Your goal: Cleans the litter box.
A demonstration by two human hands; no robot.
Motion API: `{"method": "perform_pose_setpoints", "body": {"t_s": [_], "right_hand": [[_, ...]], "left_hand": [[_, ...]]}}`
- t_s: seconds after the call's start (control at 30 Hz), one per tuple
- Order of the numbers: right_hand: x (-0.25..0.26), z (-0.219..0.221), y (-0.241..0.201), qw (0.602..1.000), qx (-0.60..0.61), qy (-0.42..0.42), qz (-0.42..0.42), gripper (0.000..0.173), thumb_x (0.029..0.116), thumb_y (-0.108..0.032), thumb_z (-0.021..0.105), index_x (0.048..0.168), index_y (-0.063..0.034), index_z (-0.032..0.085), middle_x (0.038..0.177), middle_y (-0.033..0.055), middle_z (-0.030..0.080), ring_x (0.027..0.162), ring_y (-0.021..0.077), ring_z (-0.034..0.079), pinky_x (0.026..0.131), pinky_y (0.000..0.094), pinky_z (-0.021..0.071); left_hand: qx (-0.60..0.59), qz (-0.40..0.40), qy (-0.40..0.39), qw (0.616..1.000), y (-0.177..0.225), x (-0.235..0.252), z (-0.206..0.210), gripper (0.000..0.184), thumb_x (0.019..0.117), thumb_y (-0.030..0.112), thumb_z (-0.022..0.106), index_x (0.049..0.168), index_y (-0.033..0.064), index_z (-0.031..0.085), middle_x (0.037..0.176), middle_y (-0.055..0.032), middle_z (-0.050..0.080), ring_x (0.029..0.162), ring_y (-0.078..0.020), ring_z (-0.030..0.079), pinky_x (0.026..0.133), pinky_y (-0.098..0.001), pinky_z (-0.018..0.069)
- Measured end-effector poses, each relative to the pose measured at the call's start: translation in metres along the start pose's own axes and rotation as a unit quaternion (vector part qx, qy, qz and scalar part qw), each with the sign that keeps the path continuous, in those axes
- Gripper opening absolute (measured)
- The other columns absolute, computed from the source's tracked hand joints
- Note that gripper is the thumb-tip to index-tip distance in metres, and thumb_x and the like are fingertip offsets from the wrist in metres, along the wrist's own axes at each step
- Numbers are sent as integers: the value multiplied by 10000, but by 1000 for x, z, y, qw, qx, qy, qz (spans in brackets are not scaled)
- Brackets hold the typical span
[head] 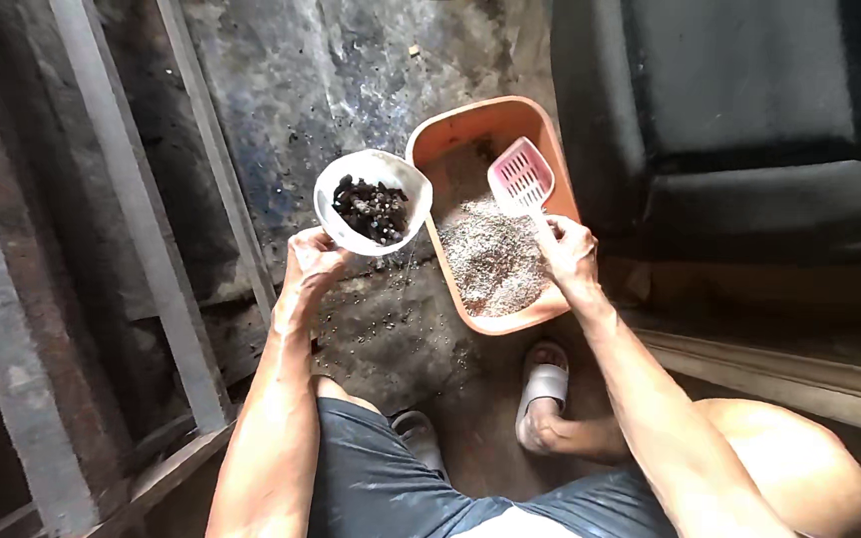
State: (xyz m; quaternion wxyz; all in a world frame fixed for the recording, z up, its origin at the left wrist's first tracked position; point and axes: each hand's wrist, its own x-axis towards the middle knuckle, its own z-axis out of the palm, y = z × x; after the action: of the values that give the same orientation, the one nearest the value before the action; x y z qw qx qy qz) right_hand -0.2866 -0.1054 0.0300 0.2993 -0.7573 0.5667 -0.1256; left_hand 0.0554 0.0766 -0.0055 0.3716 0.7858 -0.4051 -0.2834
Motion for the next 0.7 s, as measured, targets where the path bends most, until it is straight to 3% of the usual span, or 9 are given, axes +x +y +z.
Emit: {"method": "perform_pose_setpoints", "body": {"t_s": [0.07, 0.13, 0.23, 0.37, 0.47, 0.6, 0.7], "right_hand": [[30, 7, 27, 997, 4, -28, 72, 357, 944, -140, 641, 1284, -33, 654, 1050, 253, 694, 919, 427, 671, 788, 638, 521], [67, 17, 45, 991, -16, -57, 118, 364, 927, -164, 678, 1258, -12, 678, 1098, 248, 706, 1014, 415, 678, 898, 623, 516], [108, 26, 48, 989, -52, -87, 107, 322, 979, -262, 660, 1168, -10, 723, 1089, 244, 715, 1037, 417, 678, 920, 623, 507], [149, 32, 33, 983, -88, -109, 120, 321, 948, -245, 650, 1138, 2, 728, 1141, 274, 694, 1095, 438, 657, 930, 654, 489], [172, 34, 28, 978, -82, -127, 145, 321, 914, -228, 664, 1070, 53, 675, 1062, 271, 677, 966, 413, 670, 831, 634, 517], [197, 34, 17, 972, -83, -141, 169, 322, 869, -244, 697, 1015, 37, 639, 981, 228, 649, 846, 359, 638, 729, 583, 504], [205, 39, 15, 974, -81, -138, 162, 368, 887, -303, 708, 1038, 25, 638, 966, 212, 648, 815, 335, 635, 704, 559, 507]], "left_hand": [[4, 4, 22, 1000, 2, -3, -7, 132, 882, 162, 751, 920, 37, 732, 815, -57, 704, 732, -89, 643, 730, -378, 541], [13, 3, 43, 999, 8, -8, -14, 135, 885, 159, 747, 920, 31, 720, 813, -47, 691, 721, -61, 620, 721, -337, 527], [10, -2, 64, 998, 18, -19, -24, 141, 887, 164, 752, 950, 43, 715, 840, -17, 699, 745, -15, 629, 742, -286, 540], [24, -5, 85, 996, 27, -43, -37, 151, 871, 185, 731, 964, 69, 704, 839, 37, 691, 741, 47, 620, 715, -214, 540], [45, -7, 100, 994, 29, -69, -45, 122, 879, 177, 714, 936, 78, 672, 778, 52, 635, 653, 54, 558, 607, -184, 481], [7, 18, 118, 993, 16, -91, -52, 147, 875, 182, 708, 974, 80, 669, 874, 132, 659, 795, 133, 596, 745, -113, 521], [23, 13, 129, 991, 2, -102, -57, 152, 882, 200, 721, 983, 99, 672, 893, 131, 660, 811, 120, 597, 754, -135, 520]]}}
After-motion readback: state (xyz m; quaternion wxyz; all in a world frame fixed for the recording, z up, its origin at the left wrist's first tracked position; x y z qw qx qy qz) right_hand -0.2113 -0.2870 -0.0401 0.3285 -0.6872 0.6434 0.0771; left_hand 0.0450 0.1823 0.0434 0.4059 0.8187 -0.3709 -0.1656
